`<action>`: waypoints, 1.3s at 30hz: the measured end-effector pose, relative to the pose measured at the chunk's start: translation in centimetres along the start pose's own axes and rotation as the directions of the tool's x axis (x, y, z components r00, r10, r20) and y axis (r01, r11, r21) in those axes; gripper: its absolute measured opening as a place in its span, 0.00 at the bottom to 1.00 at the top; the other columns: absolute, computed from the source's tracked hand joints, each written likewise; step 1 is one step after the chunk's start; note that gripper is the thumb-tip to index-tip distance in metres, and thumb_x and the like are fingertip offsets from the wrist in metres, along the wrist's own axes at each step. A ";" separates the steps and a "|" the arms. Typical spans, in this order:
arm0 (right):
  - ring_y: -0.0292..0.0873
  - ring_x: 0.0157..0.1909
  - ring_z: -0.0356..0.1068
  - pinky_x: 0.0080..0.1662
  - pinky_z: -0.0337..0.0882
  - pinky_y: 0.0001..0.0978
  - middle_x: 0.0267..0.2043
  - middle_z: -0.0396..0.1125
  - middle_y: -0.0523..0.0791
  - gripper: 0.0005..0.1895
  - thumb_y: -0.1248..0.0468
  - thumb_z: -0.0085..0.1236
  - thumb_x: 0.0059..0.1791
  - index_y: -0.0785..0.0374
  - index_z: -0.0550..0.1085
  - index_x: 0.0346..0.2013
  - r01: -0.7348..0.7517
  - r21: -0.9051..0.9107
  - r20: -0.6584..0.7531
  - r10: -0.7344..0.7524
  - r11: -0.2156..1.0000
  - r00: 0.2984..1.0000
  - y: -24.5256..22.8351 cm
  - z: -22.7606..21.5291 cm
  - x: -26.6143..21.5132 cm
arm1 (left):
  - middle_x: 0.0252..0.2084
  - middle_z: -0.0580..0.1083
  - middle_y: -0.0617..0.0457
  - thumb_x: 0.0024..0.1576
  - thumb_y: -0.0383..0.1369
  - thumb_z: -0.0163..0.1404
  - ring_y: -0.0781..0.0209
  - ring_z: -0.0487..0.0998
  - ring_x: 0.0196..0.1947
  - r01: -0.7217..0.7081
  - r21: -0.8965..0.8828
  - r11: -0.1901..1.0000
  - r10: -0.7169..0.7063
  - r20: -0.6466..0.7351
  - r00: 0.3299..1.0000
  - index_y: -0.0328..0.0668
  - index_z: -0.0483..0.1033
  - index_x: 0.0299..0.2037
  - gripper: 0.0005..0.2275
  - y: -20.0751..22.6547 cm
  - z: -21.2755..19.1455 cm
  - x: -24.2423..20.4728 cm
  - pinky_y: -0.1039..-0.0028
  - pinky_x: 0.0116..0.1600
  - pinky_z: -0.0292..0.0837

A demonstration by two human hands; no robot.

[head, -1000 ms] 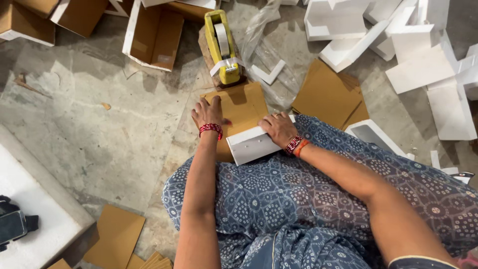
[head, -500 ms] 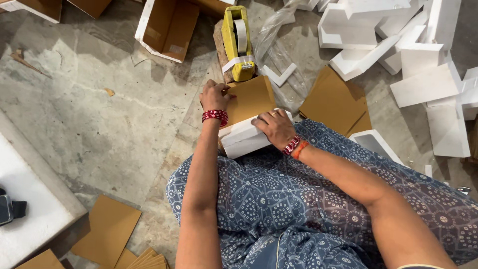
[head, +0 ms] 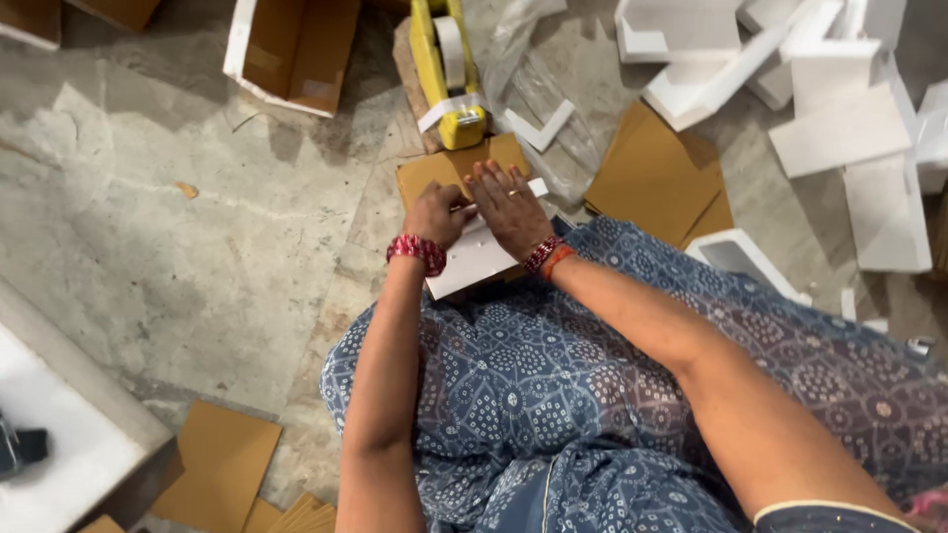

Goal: The person sits on the floor and assembles small cardboard boxes by inserting white foam inserts into the flaps. They use a handheld tape dispenser to secure the foam pieces to the cardboard, repeating the process for multiple units.

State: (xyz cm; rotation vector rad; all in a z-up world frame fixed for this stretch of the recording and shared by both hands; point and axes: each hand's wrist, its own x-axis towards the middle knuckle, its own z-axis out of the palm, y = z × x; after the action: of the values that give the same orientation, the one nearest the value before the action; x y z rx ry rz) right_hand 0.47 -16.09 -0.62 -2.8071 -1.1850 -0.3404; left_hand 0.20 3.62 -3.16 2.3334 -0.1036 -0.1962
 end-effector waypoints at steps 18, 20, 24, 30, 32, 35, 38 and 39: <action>0.56 0.62 0.68 0.62 0.68 0.46 0.61 0.69 0.52 0.43 0.57 0.78 0.34 0.60 0.69 0.61 -0.610 0.207 0.132 0.596 0.765 0.792 21.1 -0.8 -11.6 | 0.46 0.78 0.50 0.49 0.30 0.61 0.47 0.79 0.46 -0.003 0.511 0.859 0.035 -0.052 0.998 0.54 0.71 0.55 0.23 6.2 -0.3 -3.2 0.54 0.48 0.68; 0.59 0.65 0.64 0.60 0.66 0.52 0.66 0.61 0.54 0.55 0.53 0.79 0.32 0.53 0.61 0.70 -0.797 -0.044 0.424 0.733 0.603 0.531 24.6 1.0 -16.2 | 0.46 0.78 0.50 0.47 0.29 0.61 0.46 0.79 0.46 -0.027 0.498 0.867 0.059 -0.049 0.997 0.54 0.72 0.55 0.24 6.3 -0.4 -2.7 0.53 0.47 0.68; 0.59 0.73 0.48 0.64 0.55 0.64 0.72 0.47 0.54 0.66 0.46 0.81 0.30 0.40 0.49 0.74 -0.802 -0.213 0.528 0.757 0.558 0.386 28.1 3.6 -20.9 | 0.46 0.78 0.50 0.50 0.30 0.60 0.48 0.79 0.47 0.000 0.533 0.846 0.027 -0.041 0.999 0.54 0.72 0.55 0.22 6.3 -0.4 -2.7 0.54 0.48 0.68; 0.63 0.76 0.43 0.67 0.53 0.62 0.77 0.40 0.54 0.71 0.46 0.83 0.26 0.33 0.47 0.75 -0.838 -0.225 0.625 0.734 0.496 0.267 29.3 1.4 -19.6 | 0.48 0.78 0.51 0.50 0.29 0.60 0.49 0.79 0.47 -0.008 0.563 0.827 0.067 -0.083 0.994 0.53 0.73 0.54 0.21 7.0 -0.4 -3.1 0.55 0.49 0.68; 0.63 0.76 0.44 0.67 0.53 0.61 0.76 0.41 0.54 0.70 0.46 0.83 0.25 0.34 0.49 0.75 -0.847 -0.221 0.614 0.744 0.484 0.264 29.2 1.0 -19.0 | 0.47 0.79 0.51 0.49 0.28 0.59 0.50 0.79 0.48 -0.013 0.567 0.824 0.083 -0.099 0.992 0.53 0.73 0.54 0.21 7.3 -0.2 -3.2 0.56 0.50 0.68; 0.64 0.74 0.50 0.68 0.58 0.57 0.73 0.48 0.56 0.66 0.48 0.81 0.27 0.37 0.54 0.75 -0.853 -0.168 0.610 0.732 0.493 0.303 27.2 2.0 -20.2 | 0.47 0.78 0.51 0.51 0.31 0.61 0.47 0.79 0.47 0.016 0.553 0.833 0.045 -0.095 0.994 0.50 0.73 0.54 0.19 7.4 -0.2 -3.2 0.55 0.50 0.67; 0.63 0.70 0.51 0.62 0.58 0.62 0.70 0.51 0.54 0.55 0.51 0.79 0.31 0.40 0.60 0.69 -0.805 -0.177 0.566 0.727 0.566 0.387 25.6 2.7 -17.9 | 0.46 0.78 0.50 0.51 0.29 0.60 0.47 0.79 0.46 0.009 0.571 0.821 0.061 -0.104 0.993 0.50 0.73 0.54 0.20 7.6 -0.3 -3.2 0.55 0.49 0.67; 0.60 0.69 0.51 0.60 0.55 0.71 0.69 0.52 0.51 0.49 0.50 0.78 0.34 0.40 0.62 0.66 -0.772 -0.216 0.539 0.732 0.597 0.416 24.4 2.5 -15.9 | 0.44 0.78 0.49 0.49 0.29 0.60 0.47 0.79 0.46 -0.007 0.558 0.830 0.071 -0.094 0.993 0.49 0.73 0.52 0.20 7.5 -0.2 -2.7 0.54 0.49 0.67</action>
State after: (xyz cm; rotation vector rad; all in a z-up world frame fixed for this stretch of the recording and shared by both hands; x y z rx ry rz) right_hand 7.56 -43.86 -6.37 -3.0718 0.2194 0.6735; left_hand -2.57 -1.03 2.65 2.9209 -0.1724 -0.0086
